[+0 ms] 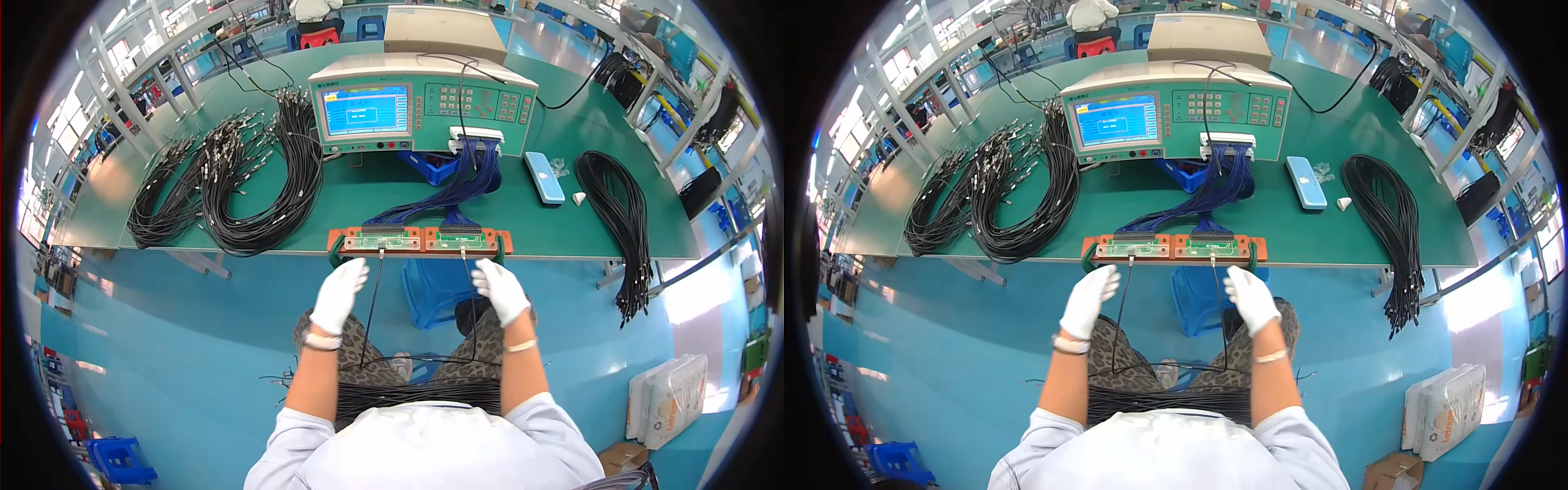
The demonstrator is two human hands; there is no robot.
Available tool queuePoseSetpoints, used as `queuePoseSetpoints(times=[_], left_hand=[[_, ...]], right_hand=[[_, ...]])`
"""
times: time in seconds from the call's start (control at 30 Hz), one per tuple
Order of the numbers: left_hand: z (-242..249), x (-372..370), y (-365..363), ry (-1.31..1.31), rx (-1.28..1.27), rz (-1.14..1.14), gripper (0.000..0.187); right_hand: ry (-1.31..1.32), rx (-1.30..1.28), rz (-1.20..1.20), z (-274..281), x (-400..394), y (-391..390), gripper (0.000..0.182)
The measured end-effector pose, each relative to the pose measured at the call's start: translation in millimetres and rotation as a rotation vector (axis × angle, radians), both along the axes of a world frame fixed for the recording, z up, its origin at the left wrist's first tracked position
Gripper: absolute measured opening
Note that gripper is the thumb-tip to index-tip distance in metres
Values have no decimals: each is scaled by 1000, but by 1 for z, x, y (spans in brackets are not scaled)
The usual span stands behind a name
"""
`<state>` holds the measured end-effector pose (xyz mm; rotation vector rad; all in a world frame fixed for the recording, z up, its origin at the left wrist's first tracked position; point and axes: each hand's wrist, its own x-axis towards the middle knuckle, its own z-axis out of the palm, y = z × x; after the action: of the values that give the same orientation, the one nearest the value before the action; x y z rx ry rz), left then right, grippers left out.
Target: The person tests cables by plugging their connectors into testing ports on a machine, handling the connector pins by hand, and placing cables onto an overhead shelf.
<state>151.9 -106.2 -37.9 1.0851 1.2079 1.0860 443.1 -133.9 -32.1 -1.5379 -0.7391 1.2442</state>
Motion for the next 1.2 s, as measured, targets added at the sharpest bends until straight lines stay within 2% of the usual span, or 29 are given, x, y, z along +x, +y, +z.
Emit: queuePoseSetpoints(times=[0.1,0.27,0.43,0.57,0.63,0.67,0.73,0.8,0.83,0.9,0.93,0.97,1.07,1.13,1.17,1.2], left_hand=[[-5,25,13,-5,38,8,40],[-4,32,15,139,-90,-50,36],[-9,29,11,99,-96,-47,33],[0,23,0,-82,-162,-121,31],[15,2,-7,355,-53,-492,33],[15,-9,-18,501,19,-635,38],[-4,-41,-40,464,-34,-811,43],[-5,-63,-51,522,233,-1047,44],[-10,-68,-62,519,223,-1049,44],[-18,-74,-86,575,94,-914,43],[-5,-67,-91,571,-21,-908,40],[10,-59,-95,566,-139,-901,36],[25,-51,-93,452,-125,-863,32],[35,-56,-92,96,-195,-767,26],[32,-53,-86,93,-201,-773,26],[28,-48,-77,-413,19,-687,21]], right_hand=[[-13,97,-14,-3,-18,15,34],[51,-15,67,-4,-26,13,38],[135,-51,94,-6,-24,9,36],[219,-22,119,-3,-22,5,34],[187,13,344,-5,-9,-7,33],[186,12,343,-4,-1,-18,33],[-140,101,693,-6,17,-47,31],[51,24,776,-19,32,-75,29],[58,15,776,-22,33,-80,29],[-339,227,1045,-28,32,-91,23],[-334,219,1048,-21,29,-92,23],[-267,143,993,-12,26,-93,22],[-63,-116,825,19,17,-101,20],[315,188,636,13,28,-105,18],[688,540,587,25,19,-91,13],[835,472,386,35,20,-86,12]])
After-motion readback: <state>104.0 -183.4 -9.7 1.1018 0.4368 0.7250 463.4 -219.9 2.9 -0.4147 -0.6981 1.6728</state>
